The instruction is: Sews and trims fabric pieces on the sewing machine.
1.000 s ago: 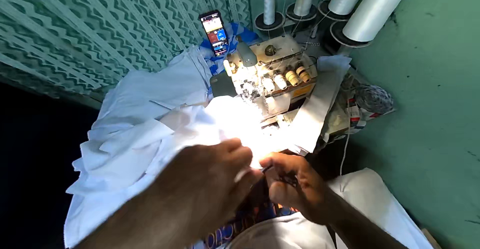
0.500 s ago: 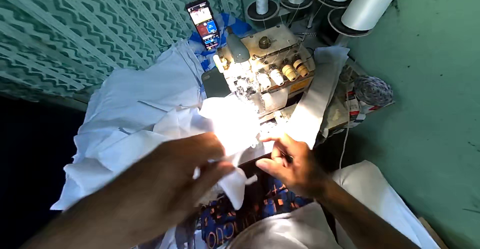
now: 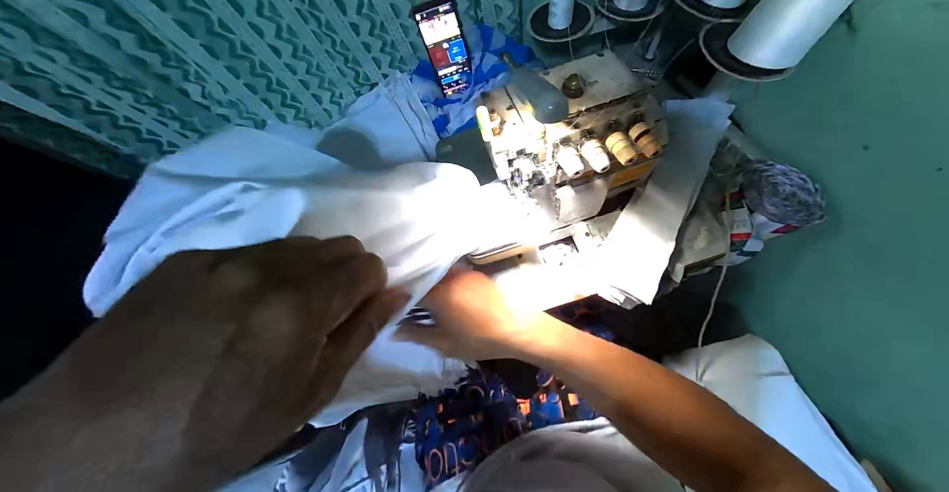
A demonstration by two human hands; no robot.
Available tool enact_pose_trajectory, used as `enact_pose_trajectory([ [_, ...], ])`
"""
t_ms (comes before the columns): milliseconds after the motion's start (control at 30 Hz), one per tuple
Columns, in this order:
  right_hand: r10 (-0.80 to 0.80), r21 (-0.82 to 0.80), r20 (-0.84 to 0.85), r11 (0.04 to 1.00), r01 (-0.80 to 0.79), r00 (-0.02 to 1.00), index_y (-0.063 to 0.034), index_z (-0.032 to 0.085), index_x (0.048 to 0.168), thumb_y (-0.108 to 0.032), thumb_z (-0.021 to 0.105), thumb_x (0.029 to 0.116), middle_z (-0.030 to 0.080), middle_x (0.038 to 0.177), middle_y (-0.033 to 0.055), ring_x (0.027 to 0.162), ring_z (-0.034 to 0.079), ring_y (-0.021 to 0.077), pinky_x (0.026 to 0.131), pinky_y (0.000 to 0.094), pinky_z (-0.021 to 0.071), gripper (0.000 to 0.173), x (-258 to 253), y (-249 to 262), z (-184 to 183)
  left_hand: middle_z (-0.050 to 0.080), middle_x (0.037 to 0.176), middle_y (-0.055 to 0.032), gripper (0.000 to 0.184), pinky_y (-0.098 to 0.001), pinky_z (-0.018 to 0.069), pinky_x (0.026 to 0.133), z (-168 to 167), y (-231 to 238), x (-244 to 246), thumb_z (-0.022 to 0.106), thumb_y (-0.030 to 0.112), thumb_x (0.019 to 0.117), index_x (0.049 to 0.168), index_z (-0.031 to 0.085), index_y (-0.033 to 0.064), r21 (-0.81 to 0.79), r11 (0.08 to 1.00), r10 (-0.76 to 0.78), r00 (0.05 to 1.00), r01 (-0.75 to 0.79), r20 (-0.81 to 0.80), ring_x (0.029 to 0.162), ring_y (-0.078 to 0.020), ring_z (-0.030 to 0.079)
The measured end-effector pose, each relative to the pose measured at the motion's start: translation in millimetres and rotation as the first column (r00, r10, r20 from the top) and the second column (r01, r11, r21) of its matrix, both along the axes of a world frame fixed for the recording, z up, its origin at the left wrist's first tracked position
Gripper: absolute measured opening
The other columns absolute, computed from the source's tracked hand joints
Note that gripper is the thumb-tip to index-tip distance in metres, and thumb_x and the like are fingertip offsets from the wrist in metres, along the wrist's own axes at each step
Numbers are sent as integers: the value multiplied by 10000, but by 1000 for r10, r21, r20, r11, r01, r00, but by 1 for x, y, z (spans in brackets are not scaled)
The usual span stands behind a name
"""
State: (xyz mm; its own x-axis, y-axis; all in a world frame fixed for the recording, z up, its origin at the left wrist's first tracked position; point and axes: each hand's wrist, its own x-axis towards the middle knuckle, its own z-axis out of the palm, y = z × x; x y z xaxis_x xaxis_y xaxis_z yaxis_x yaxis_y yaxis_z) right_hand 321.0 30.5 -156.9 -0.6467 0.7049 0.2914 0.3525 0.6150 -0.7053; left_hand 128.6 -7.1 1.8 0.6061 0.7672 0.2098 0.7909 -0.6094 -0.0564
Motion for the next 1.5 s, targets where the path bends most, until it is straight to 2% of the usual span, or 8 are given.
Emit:
enact_pose_trajectory([
  [100, -280, -30, -322, 958, 285, 905, -82, 737, 834, -243, 683, 975, 677, 748, -3, 695, 633, 64, 657, 279, 559, 221, 66, -4, -27, 574, 716, 60, 394, -310, 423, 484, -9, -14, 2, 446, 452, 1063, 846, 661, 203, -45, 997, -66, 997, 68, 46, 602, -91, 567],
  [200, -226, 41, -503, 958, 285, 834, -42, 766, 1005, -214, 775, 925, 674, 889, 4, 634, 523, -10, 542, 157, 459, 191, 89, -4, 11, 554, 710, 48, 379, -290, 373, 479, -13, -20, 16, 436, 437, 1074, 866, 634, 190, -65, 988, -130, 987, 137, 99, 587, -90, 532],
  [300, 13, 72, -376, 997, 15, 926, -39, 743, 1154, -274, 758, 946, 717, 1167, 41, 768, 629, 0, 617, 176, 547, 314, 87, -4, 48, 552, 706, 18, 371, -301, 364, 490, -9, -18, 33, 447, 419, 1074, 881, 635, 163, -57, 977, -200, 974, 207, 109, 587, -115, 520],
  [433, -44, 29, -412, 998, 61, 910, -36, 707, 905, -261, 615, 1045, 686, 793, 18, 702, 612, 25, 631, 201, 517, 281, 115, -29, 28, 502, 626, 30, 465, -324, 335, 486, -13, 4, 53, 476, 541, 1020, 777, 626, 174, 46, 967, -252, 966, 250, 58, 539, -133, 481],
  [600, -316, -143, -434, 949, 281, 844, -43, 670, 890, -252, 598, 1054, 682, 876, 46, 844, 662, 80, 732, 225, 566, 275, 142, -82, -43, 492, 598, 34, 537, -358, 398, 438, -47, 85, 56, 483, 645, 939, 680, 578, 184, -24, 947, -322, 945, 321, -57, 518, -155, 538],
  [767, -356, -161, -479, 934, 318, 803, -40, 593, 762, -230, 640, 1023, 576, 723, 27, 695, 566, 48, 621, 189, 478, 326, 128, -49, -49, 481, 631, 49, 475, -397, 379, 452, -36, 141, 33, 481, 655, 914, 732, 537, 220, -51, 963, -268, 956, 264, -115, 544, -153, 527],
  [1100, -288, -205, -554, 956, 207, 781, -1, 668, 811, -198, 693, 989, 600, 738, 14, 671, 519, 10, 604, 173, 435, 267, 117, 25, -38, 579, 706, -12, 333, -260, 414, 633, -11, 83, 48, 650, 325, 977, 786, 608, 56, -165, 976, -73, 929, 141, 362, 665, -54, 528],
  [1500, -298, -217, -549, 953, 211, 781, 14, 699, 867, -178, 683, 987, 659, 802, 46, 718, 583, 32, 639, 191, 494, 227, 115, 37, -37, 548, 656, 132, 325, -232, 432, 476, -65, 111, 110, 473, 408, 1028, 839, 675, 237, -182, 943, -263, 960, 277, 98, 573, -2, 545],
])
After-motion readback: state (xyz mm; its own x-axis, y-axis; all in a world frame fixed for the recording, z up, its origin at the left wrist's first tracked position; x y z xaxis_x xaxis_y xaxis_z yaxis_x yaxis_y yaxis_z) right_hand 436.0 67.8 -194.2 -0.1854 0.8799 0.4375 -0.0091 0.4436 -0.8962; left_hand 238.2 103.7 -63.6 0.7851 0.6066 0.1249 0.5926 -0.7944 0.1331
